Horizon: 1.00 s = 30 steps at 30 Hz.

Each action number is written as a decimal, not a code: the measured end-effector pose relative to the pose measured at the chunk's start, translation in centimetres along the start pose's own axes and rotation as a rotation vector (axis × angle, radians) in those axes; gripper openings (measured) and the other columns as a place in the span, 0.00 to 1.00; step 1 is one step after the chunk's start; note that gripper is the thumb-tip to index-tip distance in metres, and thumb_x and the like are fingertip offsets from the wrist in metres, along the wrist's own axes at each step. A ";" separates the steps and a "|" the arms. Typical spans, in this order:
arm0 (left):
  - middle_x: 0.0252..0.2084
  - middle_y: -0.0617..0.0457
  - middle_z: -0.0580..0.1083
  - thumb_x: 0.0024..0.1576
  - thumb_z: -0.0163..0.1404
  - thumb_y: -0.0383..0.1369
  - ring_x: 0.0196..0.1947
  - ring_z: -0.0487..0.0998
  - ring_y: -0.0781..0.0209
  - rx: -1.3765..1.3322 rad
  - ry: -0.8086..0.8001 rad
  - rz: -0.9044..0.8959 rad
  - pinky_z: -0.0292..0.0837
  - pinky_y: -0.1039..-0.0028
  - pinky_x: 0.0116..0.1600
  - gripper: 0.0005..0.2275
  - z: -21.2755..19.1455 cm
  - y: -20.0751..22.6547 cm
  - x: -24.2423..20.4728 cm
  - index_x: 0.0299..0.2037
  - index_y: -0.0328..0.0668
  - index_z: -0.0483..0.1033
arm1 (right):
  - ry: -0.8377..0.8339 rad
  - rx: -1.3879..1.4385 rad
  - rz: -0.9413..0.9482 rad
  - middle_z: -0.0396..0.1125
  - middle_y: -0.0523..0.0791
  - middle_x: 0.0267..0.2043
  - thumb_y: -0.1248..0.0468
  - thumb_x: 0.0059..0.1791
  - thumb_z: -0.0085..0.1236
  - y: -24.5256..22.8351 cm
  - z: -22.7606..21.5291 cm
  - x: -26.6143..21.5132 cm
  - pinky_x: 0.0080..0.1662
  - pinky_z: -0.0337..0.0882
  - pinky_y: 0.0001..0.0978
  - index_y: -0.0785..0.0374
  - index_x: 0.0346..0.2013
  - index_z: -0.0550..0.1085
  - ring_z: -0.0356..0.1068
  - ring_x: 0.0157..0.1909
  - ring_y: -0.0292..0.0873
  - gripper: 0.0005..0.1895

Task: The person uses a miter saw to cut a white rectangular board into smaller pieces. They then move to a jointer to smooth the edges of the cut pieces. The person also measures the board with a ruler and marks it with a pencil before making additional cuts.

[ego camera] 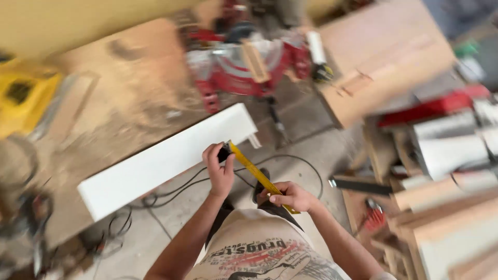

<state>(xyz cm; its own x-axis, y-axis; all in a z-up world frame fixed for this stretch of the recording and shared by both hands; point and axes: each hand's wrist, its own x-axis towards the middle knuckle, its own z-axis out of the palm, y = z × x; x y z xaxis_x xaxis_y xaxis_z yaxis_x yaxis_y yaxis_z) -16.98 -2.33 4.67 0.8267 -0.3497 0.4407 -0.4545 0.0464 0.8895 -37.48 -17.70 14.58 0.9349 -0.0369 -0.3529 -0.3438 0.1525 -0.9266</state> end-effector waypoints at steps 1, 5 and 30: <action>0.59 0.48 0.60 0.60 0.56 0.32 0.58 0.67 0.55 -0.051 -0.064 0.045 0.64 0.63 0.65 0.23 1.3 -0.3 -0.6 0.64 0.39 0.65 | 0.076 -0.008 -0.062 0.67 0.44 0.22 0.64 0.53 0.58 2.2 -0.8 -2.0 0.36 0.65 0.29 0.70 0.44 0.81 0.63 0.28 0.37 0.12; 0.66 0.41 0.58 0.61 0.54 0.39 0.69 0.60 0.48 -0.224 -0.347 0.212 0.56 0.58 0.72 0.30 5.1 2.2 -1.0 0.69 0.32 0.58 | 0.608 -0.060 -0.400 0.67 0.45 0.23 0.60 0.45 0.72 8.3 -1.7 -13.1 0.29 0.61 0.27 0.73 0.45 0.81 0.60 0.23 0.35 0.20; 0.50 0.56 0.73 0.59 0.51 0.44 0.49 0.77 0.56 0.679 -0.831 -0.274 0.72 0.64 0.51 0.14 13.5 3.9 -15.2 0.47 0.47 0.80 | 1.668 -0.198 1.180 0.77 0.60 0.42 0.30 0.53 0.45 44.9 -35.6 -55.9 0.45 0.73 0.57 0.72 0.48 0.81 0.76 0.48 0.64 0.44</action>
<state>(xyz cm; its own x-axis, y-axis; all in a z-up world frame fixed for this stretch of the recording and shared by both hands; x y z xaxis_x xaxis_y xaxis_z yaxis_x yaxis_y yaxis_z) -35.76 -9.43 -0.20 0.5630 -0.8005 -0.2054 -0.5875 -0.5625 0.5817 -108.34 -43.90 -11.93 -0.6268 -0.7146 -0.3107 -0.7038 0.6903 -0.1678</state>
